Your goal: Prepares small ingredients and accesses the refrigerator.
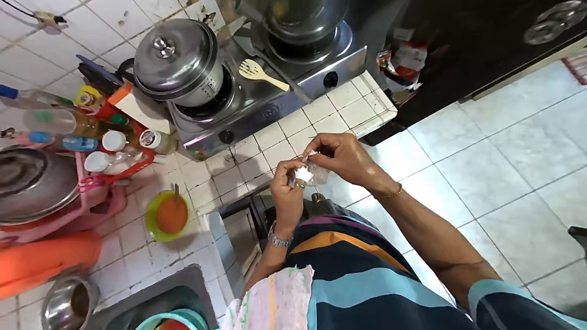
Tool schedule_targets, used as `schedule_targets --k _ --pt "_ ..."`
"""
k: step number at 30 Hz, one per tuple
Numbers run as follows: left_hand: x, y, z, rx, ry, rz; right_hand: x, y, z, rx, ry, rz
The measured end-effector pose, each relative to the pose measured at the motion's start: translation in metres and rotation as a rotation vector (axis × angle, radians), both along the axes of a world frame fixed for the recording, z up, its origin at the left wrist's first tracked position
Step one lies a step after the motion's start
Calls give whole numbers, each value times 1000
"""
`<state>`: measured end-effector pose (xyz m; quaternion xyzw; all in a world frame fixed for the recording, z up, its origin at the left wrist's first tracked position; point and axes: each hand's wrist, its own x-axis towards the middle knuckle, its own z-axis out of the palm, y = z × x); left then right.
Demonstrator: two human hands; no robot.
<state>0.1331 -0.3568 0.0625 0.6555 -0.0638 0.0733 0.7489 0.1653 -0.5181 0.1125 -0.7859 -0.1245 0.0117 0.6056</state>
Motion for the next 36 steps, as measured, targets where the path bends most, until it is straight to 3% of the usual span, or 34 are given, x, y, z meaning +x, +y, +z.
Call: schedule_targets --k 2,7,16,24,33,36 --pt "0 -4 -2 -55 47 34 -2 5 -4 -16 -26 -52" --pt "5 -4 -1 42 196 39 -7 20 -7 -370 -317 -98" --pt "5 -2 2 -188 299 74 -16 12 2 -274 -586 -187" --pt "3 -10 16 -359 442 69 -25 22 -23 -437 -535 -163" --pt "4 -17 20 -339 478 95 -27 36 -41 -421 -572 -341" --pt "3 -19 10 -225 389 84 -23 37 -46 -425 -562 -385"
